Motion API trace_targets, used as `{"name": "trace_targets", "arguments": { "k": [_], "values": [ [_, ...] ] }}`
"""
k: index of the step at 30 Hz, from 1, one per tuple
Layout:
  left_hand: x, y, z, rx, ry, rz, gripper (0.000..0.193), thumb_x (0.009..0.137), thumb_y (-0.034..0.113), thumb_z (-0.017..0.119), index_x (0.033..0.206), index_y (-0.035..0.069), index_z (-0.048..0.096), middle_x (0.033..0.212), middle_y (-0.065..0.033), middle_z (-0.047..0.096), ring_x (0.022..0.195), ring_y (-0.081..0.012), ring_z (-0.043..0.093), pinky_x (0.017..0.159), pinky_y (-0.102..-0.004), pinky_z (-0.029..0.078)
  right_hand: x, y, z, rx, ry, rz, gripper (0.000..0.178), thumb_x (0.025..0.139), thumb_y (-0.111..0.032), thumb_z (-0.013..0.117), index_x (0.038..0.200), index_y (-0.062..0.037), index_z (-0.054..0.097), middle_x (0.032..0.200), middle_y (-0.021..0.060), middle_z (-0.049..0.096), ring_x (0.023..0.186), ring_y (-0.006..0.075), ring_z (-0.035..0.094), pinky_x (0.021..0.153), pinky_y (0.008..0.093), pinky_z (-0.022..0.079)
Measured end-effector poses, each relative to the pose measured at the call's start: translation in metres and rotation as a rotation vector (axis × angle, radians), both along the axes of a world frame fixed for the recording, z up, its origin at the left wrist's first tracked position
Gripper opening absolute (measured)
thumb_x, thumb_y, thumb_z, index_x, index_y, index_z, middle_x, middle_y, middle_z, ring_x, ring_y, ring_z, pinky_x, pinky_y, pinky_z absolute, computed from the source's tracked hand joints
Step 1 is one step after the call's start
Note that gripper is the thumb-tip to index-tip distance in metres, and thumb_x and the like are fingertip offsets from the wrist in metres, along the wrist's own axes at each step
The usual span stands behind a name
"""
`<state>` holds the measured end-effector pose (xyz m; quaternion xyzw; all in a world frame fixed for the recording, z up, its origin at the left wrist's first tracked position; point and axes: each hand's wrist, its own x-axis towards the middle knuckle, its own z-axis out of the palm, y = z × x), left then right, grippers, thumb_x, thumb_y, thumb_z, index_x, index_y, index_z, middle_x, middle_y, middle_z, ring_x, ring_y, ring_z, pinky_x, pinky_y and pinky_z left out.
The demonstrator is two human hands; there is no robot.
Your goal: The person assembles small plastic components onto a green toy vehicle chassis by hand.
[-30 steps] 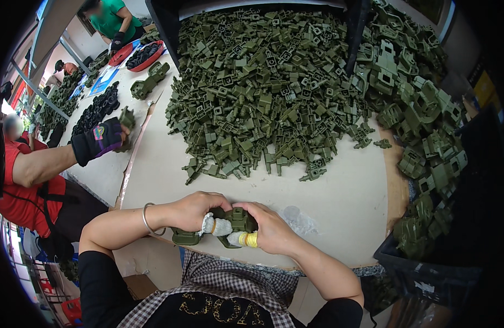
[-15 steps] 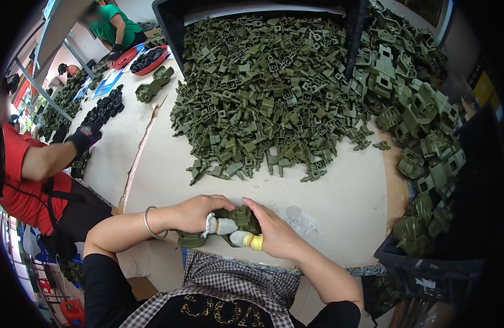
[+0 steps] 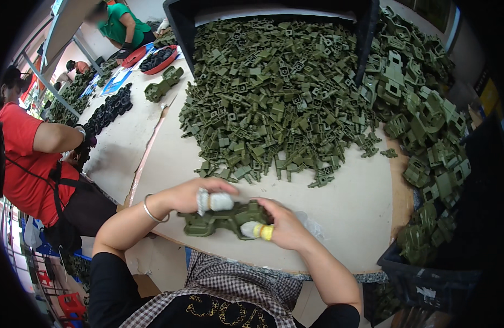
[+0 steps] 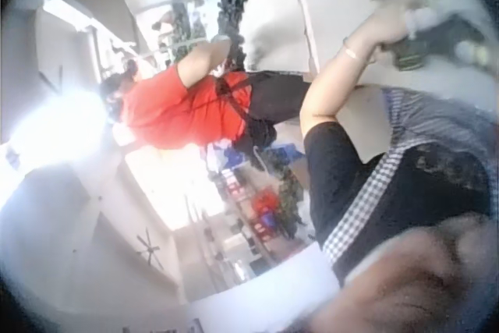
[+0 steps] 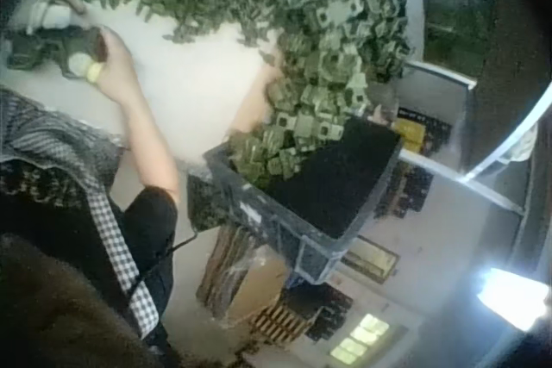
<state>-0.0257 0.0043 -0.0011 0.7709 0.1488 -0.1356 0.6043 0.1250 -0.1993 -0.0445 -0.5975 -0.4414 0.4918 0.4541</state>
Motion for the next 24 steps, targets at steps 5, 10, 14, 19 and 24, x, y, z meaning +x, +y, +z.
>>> {"name": "trace_targets", "arguments": {
  "k": [5, 10, 14, 19, 24],
  "values": [
    [-0.064, 0.008, -0.018, -0.016, -0.205, 0.188, 0.048, 0.081, 0.007, 0.062, 0.126, 0.005, 0.045, 0.122, -0.0085, 0.050, 0.110, -0.0169, 0.049, 0.095, -0.0305, 0.038, 0.016, -0.007, 0.000, 0.042, -0.050, -0.071, 0.062, 0.070, -0.010, 0.072, 0.124, -0.0032, 0.043, 0.111, 0.0131, 0.055, 0.100, 0.0214, 0.056, 0.087, 0.0323, 0.045],
    [-0.083, -0.019, -0.055, 0.065, -0.331, 0.370, 0.049, 0.076, 0.002, 0.063, 0.123, 0.003, 0.046, 0.115, -0.0101, 0.053, 0.106, -0.0180, 0.052, 0.092, -0.0286, 0.039, -0.013, 0.002, 0.036, 0.358, -0.669, -0.351, 0.061, 0.068, -0.015, 0.074, 0.120, -0.0013, 0.044, 0.111, 0.0148, 0.053, 0.103, 0.0307, 0.053, 0.089, 0.0385, 0.042],
    [-0.069, -0.033, -0.061, 0.289, -0.491, 0.337, 0.048, 0.075, 0.004, 0.065, 0.119, 0.002, 0.049, 0.106, -0.0114, 0.056, 0.097, -0.0211, 0.055, 0.085, -0.0292, 0.042, -0.043, 0.036, 0.044, 0.641, -1.134, -0.014, 0.056, 0.070, -0.028, 0.065, 0.116, -0.0010, 0.046, 0.103, 0.0130, 0.053, 0.087, 0.0293, 0.053, 0.077, 0.0403, 0.044],
    [-0.068, -0.042, -0.072, 0.132, -0.504, 0.498, 0.047, 0.079, 0.003, 0.061, 0.123, 0.003, 0.045, 0.108, -0.0103, 0.056, 0.099, -0.0182, 0.055, 0.087, -0.0278, 0.042, -0.050, 0.045, 0.026, 0.371, -1.143, 0.066, 0.063, 0.070, -0.023, 0.063, 0.125, -0.0001, 0.041, 0.091, 0.0114, 0.054, 0.082, 0.0265, 0.051, 0.075, 0.0376, 0.044],
    [-0.071, -0.040, -0.077, -0.071, -0.501, 0.550, 0.050, 0.081, 0.002, 0.059, 0.127, 0.004, 0.040, 0.109, -0.0085, 0.055, 0.098, -0.0141, 0.054, 0.086, -0.0263, 0.043, -0.044, 0.060, 0.043, 0.318, -1.138, 0.171, 0.064, 0.073, -0.016, 0.059, 0.128, 0.0046, 0.035, 0.087, 0.0128, 0.056, 0.084, 0.0263, 0.052, 0.071, 0.0352, 0.047]
  ]
}}
